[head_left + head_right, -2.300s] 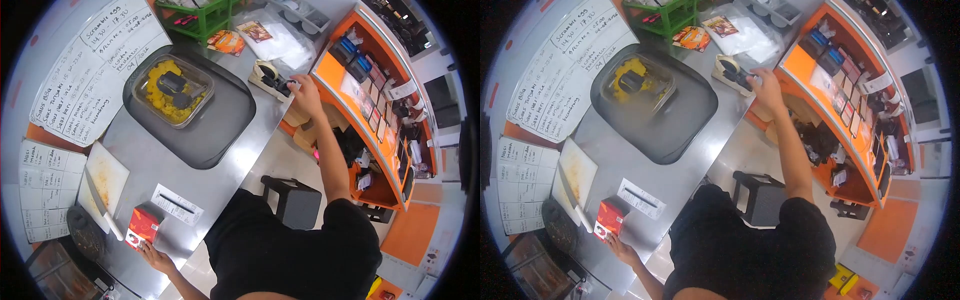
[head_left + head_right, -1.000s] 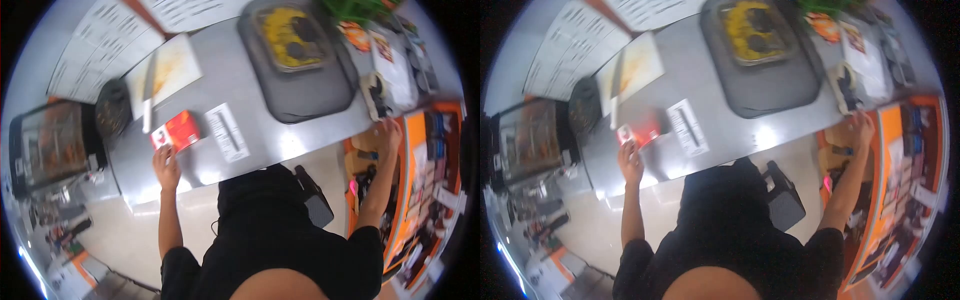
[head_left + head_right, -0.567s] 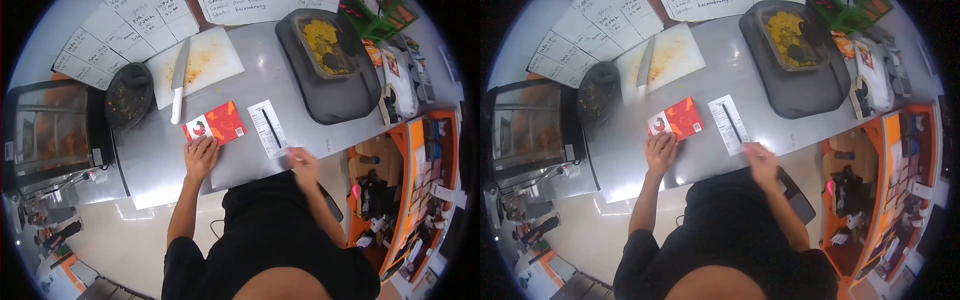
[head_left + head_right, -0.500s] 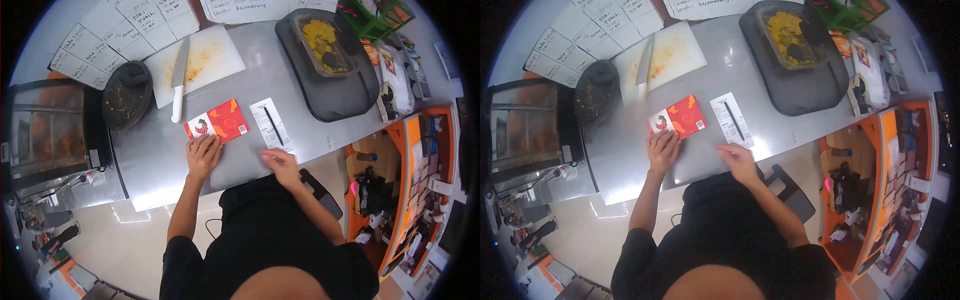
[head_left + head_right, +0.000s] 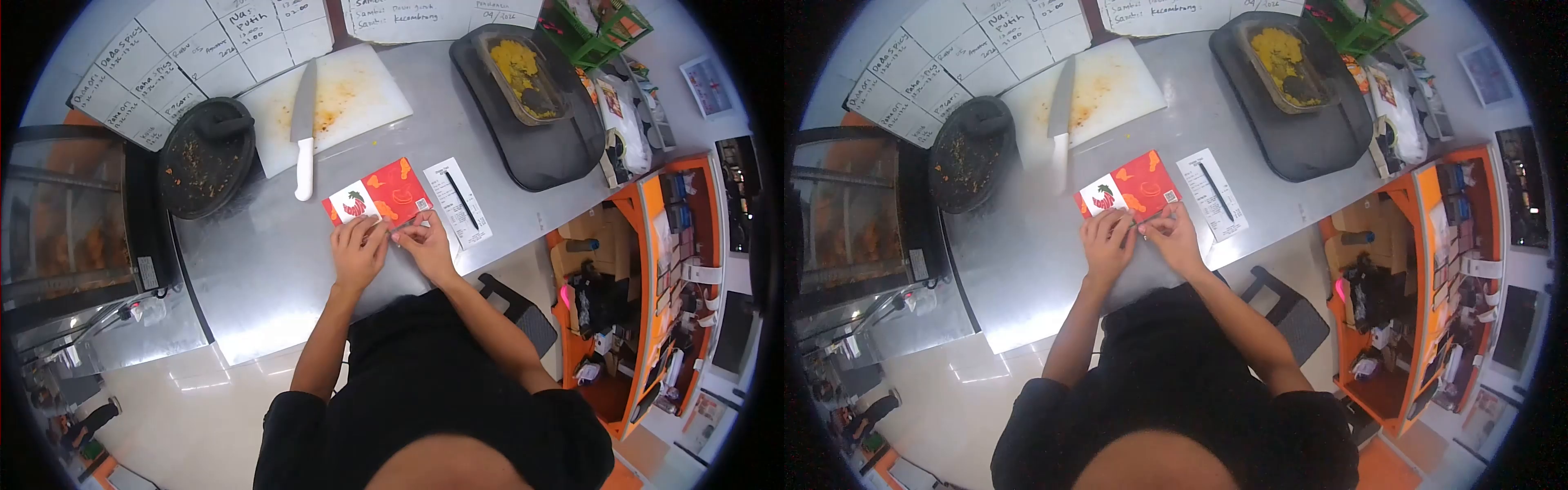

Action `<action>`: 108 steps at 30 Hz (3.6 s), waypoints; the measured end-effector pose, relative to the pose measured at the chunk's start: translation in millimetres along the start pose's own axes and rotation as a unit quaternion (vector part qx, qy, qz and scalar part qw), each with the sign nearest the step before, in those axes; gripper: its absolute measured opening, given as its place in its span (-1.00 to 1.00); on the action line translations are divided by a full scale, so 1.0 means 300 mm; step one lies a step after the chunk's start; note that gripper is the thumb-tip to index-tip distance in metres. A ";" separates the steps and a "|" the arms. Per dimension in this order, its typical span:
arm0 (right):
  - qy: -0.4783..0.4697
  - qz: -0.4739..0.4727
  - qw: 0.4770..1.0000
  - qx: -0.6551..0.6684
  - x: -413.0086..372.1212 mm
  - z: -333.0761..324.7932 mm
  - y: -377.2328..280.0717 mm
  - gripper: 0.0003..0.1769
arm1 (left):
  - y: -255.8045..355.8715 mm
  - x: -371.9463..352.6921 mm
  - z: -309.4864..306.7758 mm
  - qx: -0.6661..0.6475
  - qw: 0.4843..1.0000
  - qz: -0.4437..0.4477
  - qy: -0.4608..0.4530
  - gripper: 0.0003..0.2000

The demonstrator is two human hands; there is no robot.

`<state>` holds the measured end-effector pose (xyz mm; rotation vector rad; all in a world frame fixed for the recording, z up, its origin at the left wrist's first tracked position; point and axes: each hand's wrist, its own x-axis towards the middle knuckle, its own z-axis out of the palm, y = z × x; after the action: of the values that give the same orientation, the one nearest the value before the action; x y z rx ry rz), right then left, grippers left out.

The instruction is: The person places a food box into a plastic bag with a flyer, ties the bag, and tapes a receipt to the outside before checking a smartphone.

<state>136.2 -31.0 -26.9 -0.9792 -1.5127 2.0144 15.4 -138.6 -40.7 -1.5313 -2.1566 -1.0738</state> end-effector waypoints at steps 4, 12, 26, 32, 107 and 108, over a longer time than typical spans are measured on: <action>0.010 -0.031 0.999 0.022 0.015 0.010 0.027 -0.58 | -0.001 0.003 -0.018 0.026 0.999 0.016 -0.030 -0.59; 0.016 -0.082 0.996 0.016 0.032 0.002 0.100 -0.65 | 0.014 0.013 -0.011 0.026 1.000 0.015 -0.008 -0.70; 0.249 -0.189 0.890 -0.333 -0.012 -0.242 -0.051 -0.77 | 0.013 0.045 0.006 0.040 0.996 0.035 -0.068 -0.63; 0.382 -0.162 0.857 -0.304 -0.071 -0.592 -0.166 -0.81 | 0.081 0.156 -0.033 0.185 0.946 -0.040 -0.263 -0.22; -0.124 -0.039 0.969 0.208 0.023 -1.293 -0.678 -0.60 | 1.072 0.077 0.226 -0.769 0.528 -0.344 0.104 0.16; -0.240 0.040 0.932 0.267 0.068 -1.260 -0.632 -0.58 | 1.024 -0.057 0.190 -0.749 0.523 -0.373 0.165 0.08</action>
<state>394.1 284.1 89.5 -0.3442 -1.0221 2.6567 309.1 -61.2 34.3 -0.1812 -1.1681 -3.6453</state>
